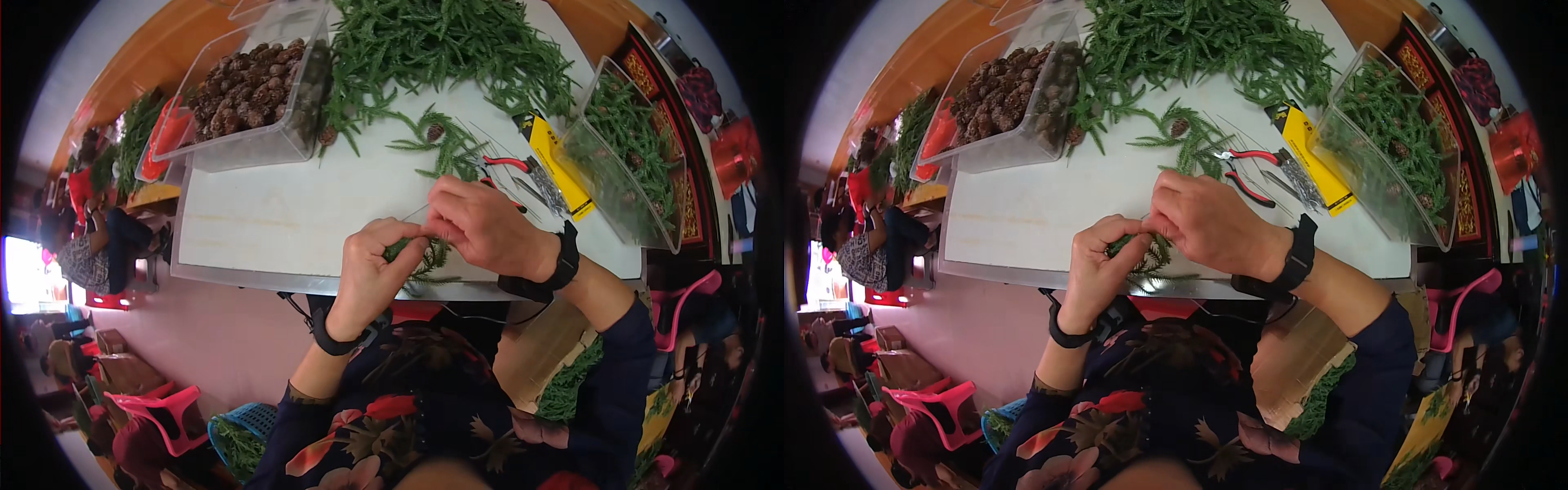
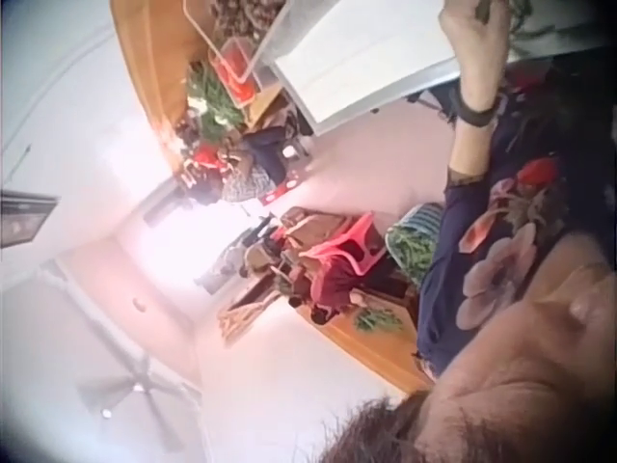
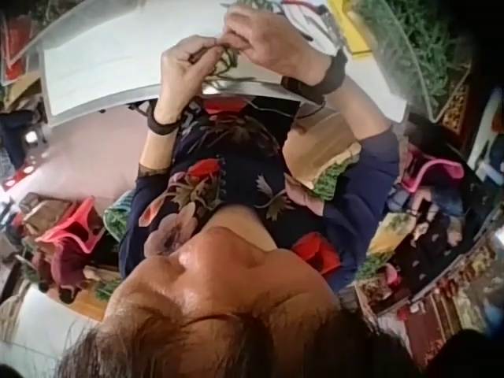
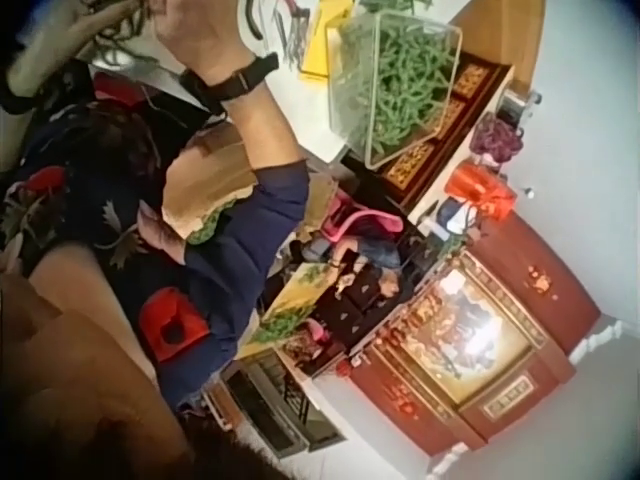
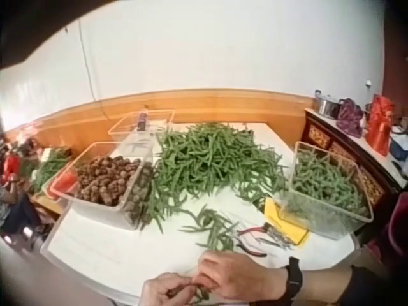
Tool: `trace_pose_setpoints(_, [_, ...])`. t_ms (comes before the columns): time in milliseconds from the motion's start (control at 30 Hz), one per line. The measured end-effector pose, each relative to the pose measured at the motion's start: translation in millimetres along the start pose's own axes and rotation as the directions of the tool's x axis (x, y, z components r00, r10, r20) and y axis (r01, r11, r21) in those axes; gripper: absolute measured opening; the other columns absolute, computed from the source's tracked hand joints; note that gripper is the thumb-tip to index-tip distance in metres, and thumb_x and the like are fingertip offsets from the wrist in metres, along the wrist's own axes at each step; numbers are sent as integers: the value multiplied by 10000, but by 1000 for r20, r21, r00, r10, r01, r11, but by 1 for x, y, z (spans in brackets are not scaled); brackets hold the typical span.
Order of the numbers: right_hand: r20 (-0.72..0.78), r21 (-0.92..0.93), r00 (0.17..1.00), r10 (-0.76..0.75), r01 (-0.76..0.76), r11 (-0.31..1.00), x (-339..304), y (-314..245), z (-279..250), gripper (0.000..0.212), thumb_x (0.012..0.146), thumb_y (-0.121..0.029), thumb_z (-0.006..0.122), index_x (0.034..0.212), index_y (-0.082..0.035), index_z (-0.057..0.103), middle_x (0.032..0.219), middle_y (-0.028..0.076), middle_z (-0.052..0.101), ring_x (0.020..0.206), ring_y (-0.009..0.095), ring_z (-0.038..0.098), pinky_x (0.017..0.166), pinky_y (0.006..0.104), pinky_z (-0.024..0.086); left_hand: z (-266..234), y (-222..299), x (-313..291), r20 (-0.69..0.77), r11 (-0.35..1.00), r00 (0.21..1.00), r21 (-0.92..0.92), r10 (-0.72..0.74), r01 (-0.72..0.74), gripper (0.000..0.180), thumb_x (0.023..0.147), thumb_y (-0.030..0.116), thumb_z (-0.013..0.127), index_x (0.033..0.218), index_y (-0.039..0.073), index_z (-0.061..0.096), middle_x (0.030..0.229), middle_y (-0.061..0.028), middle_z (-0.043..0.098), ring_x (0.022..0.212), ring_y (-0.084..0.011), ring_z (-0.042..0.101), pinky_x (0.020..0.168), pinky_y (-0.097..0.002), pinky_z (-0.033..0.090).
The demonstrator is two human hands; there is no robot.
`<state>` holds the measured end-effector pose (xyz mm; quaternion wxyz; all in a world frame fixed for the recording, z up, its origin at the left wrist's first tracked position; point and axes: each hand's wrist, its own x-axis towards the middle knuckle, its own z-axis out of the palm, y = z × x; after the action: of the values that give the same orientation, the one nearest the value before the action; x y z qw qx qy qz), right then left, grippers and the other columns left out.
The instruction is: Trimming green sprigs and sorting small cones to prepare decorative items.
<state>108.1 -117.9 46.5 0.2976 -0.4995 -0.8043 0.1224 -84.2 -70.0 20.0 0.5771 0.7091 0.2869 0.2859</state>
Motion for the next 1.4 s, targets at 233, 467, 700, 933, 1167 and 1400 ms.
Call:
trace_pose_setpoints(233, [-4, 287, 993, 114, -108, 952, -3, 2, -11, 225, 774, -73, 681, 982, -63, 597, 944, 61, 579, 765, 246, 576, 630, 329, 467, 1, 4, 0, 38, 889, 962, -374, -271, 266, 105, 856, 44, 587, 892, -17, 665, 742, 25, 593, 652, -49, 497, 595, -196, 391])
trace_pose_setpoints(467, [-9, 108, 976, -220, 219, 970, 1, 6, -15, 264, 749, -92, 710, 995, -95, 614, 964, 12, 594, 793, 182, 601, 619, 304, 451, -4, -9, -2, 180, 725, 930, -585, -321, 364, 86, 854, 27, 563, 847, -4, 643, 726, 35, 574, 635, -24, 465, 578, -177, 350])
trace_pose_setpoints(700, [9, -26, 950, -311, 311, 950, -2, -4, -19, 203, 773, -128, 689, 962, -106, 619, 938, 8, 590, 759, 185, 593, 593, 296, 426, -11, -12, -4, 318, 677, 912, -614, -258, 405, 99, 843, 31, 557, 851, -10, 647, 742, 5, 602, 646, -49, 501, 592, -192, 383])
trace_pose_setpoints(933, [76, 19, 995, 63, -65, 998, -12, -13, -7, 169, 789, -130, 670, 947, -101, 619, 912, 22, 581, 722, 189, 579, 595, 299, 423, 8, 2, -9, 41, 986, 990, -91, -137, 140, 79, 830, 20, 595, 851, -19, 660, 743, 0, 609, 666, -56, 515, 613, -200, 402])
trace_pose_setpoints(1167, [-8, 305, 978, 206, -194, 932, -10, -7, -18, 196, 785, -115, 667, 978, -100, 634, 904, 32, 587, 714, 181, 569, 612, 292, 436, 3, -2, -12, 19, 967, 988, -204, -152, 152, 75, 830, 26, 615, 865, -18, 664, 747, 13, 612, 689, -36, 510, 620, -198, 404])
trace_pose_setpoints(1400, [-106, -234, 903, -415, 383, 894, -10, 2, -13, 224, 749, -122, 694, 972, -111, 666, 955, 26, 604, 694, 159, 551, 600, 274, 442, -3, -10, -12, 303, 727, 915, -560, -267, 397, 157, 826, 5, 523, 897, -45, 653, 846, -89, 669, 733, -128, 609, 671, -219, 462])
